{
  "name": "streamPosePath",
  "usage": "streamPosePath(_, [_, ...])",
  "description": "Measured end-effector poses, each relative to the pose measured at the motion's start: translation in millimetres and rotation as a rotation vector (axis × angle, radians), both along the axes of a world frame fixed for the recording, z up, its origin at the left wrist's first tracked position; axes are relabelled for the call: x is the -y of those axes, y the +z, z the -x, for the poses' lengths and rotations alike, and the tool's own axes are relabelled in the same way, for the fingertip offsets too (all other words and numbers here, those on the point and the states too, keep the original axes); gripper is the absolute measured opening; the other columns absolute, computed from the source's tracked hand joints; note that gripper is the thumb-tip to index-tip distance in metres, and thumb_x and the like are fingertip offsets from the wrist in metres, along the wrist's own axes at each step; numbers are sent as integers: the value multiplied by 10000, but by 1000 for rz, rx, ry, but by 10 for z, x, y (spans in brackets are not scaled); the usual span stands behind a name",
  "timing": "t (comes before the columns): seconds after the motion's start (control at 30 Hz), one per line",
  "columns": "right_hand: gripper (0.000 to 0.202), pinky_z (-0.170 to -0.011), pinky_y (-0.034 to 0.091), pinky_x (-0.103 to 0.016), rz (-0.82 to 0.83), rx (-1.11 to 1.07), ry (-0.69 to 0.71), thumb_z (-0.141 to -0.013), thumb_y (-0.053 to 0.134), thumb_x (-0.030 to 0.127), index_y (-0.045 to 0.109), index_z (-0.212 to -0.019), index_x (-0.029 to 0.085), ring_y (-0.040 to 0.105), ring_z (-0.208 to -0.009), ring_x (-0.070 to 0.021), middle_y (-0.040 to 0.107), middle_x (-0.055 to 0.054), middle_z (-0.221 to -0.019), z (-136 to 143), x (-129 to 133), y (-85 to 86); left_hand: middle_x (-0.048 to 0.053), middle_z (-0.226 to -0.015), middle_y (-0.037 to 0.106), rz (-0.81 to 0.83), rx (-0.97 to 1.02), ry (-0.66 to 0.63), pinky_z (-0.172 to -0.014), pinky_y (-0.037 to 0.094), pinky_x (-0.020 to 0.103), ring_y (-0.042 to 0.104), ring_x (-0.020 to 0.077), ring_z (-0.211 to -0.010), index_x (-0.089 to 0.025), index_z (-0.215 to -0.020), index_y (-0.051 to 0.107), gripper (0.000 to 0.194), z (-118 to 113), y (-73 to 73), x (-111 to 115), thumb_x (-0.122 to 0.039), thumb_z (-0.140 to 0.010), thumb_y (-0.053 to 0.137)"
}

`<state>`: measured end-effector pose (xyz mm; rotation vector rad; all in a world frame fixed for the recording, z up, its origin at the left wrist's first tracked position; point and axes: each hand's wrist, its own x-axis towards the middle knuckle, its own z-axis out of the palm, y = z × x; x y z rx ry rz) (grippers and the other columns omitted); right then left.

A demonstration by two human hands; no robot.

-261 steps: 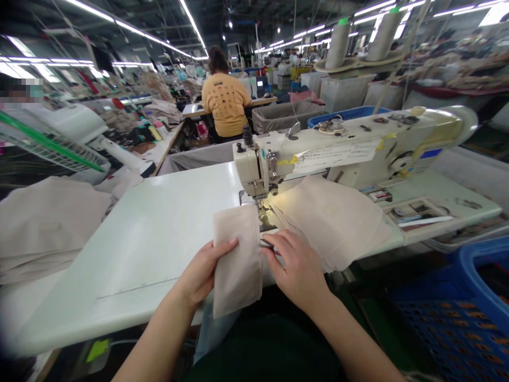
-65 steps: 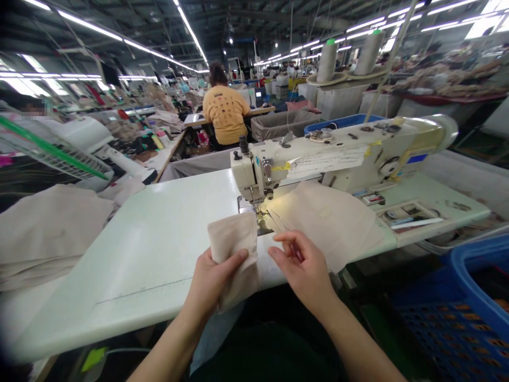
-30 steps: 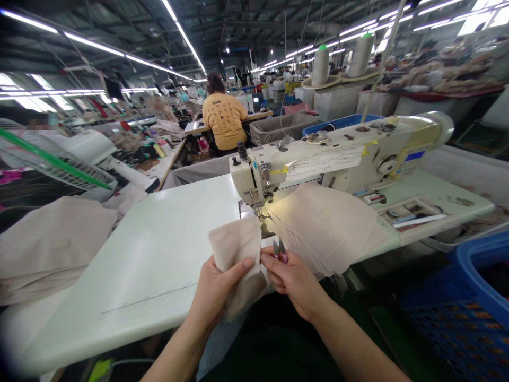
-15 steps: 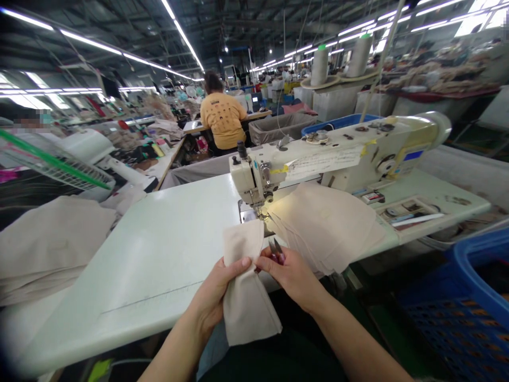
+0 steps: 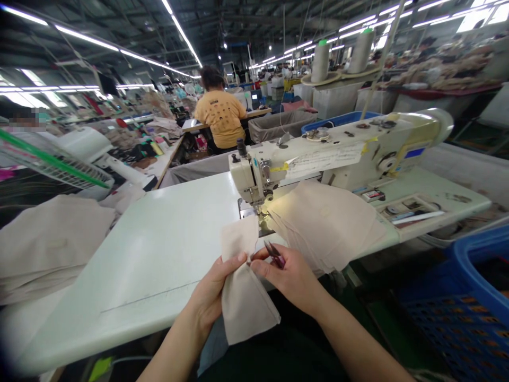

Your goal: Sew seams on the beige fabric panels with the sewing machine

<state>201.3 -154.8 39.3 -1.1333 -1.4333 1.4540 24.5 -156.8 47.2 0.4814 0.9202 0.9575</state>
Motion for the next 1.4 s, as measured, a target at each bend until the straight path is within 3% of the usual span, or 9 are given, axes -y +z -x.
streamPosePath(0.17, [345, -629, 423, -274, 119, -155, 0, -830, 708, 539, 649, -823, 199, 516, -656, -142, 585, 20, -704, 75, 44, -48, 145, -933, 781, -31, -29, 8, -717, 600, 291, 751, 250, -781, -73, -1120, 699, 571, -28, 13, 30, -273, -633, 920])
streamPosePath(0.3, [292, -651, 429, -269, 11, -119, 8, -879, 654, 491, 601, -814, 211, 520, -689, -145, 582, 16, -756, 57, 33, -31, 109, -810, 773, 13, 38, -25, -593, 572, 238, 724, 202, -649, -75, -1067, 710, 531, 12, 4, 30, -258, -618, 924])
streamPosePath(0.47, [262, -630, 405, -277, -213, 178, -229, -897, 581, 443, 590, -755, 223, 520, -669, -161, 582, 10, -719, -31, -36, -9, 58, -693, 739, 75, 81, 4, -553, 559, 203, 678, 145, -556, -82, -934, 719, 369, 41, -22, 15, -200, -636, 901])
streamPosePath(0.6, [313, -698, 439, -307, -231, 267, -377, -901, 549, 488, 648, -775, 219, 600, -749, -207, 679, -30, -773, -96, -80, -13, 52, -667, 727, 101, 98, 16, -528, 548, 189, 666, 132, -536, -82, -853, 709, 286, 35, -31, -4, -184, -653, 886])
streamPosePath(0.73, [364, -743, 456, -321, -187, 219, -276, -908, 541, 512, 687, -763, 211, 630, -808, -227, 720, -49, -803, -96, -54, 13, 58, -669, 730, 90, 95, 10, -532, 550, 198, 672, 143, -539, -78, -888, 714, 295, 26, -28, -5, -185, -666, 875])
streamPosePath(0.97, [327, -602, 412, -277, -26, 41, -57, -844, 678, 534, 672, -840, 207, 535, -663, -159, 619, 5, -729, 2, 23, -19, 144, -936, 782, 21, 20, -2, -700, 606, 293, 752, 250, -754, -80, -1104, 696, 549, -37, -1, 25, -255, -630, 912])
streamPosePath(1.17, [267, -636, 416, -277, -317, 211, -35, -954, 571, 435, 598, -785, 230, 556, -692, -161, 613, 5, -753, 4, 21, -44, 96, -773, 763, 51, 42, -37, -612, 569, 246, 713, 194, -626, -78, -1068, 709, 487, 18, -26, 27, -242, -651, 900])
streamPosePath(1.27, [228, -689, 429, -299, -469, 408, -180, -980, 519, 395, 611, -846, 235, 601, -750, -186, 659, -24, -826, -146, -50, -101, 64, -717, 744, 61, 5, 3, -574, 549, 224, 673, 154, -563, -86, -1034, 717, 451, 69, -6, 31, -231, -649, 900])
streamPosePath(1.4, [388, -666, 449, -346, -434, 667, -476, -988, 472, 512, 602, -750, 235, 636, -702, -239, 670, -66, -730, -360, -160, -218, 65, -727, 749, 22, -138, 90, -601, 560, 248, 675, 163, -573, -102, -1015, 716, 383, 84, 61, 47, -237, -691, 870])
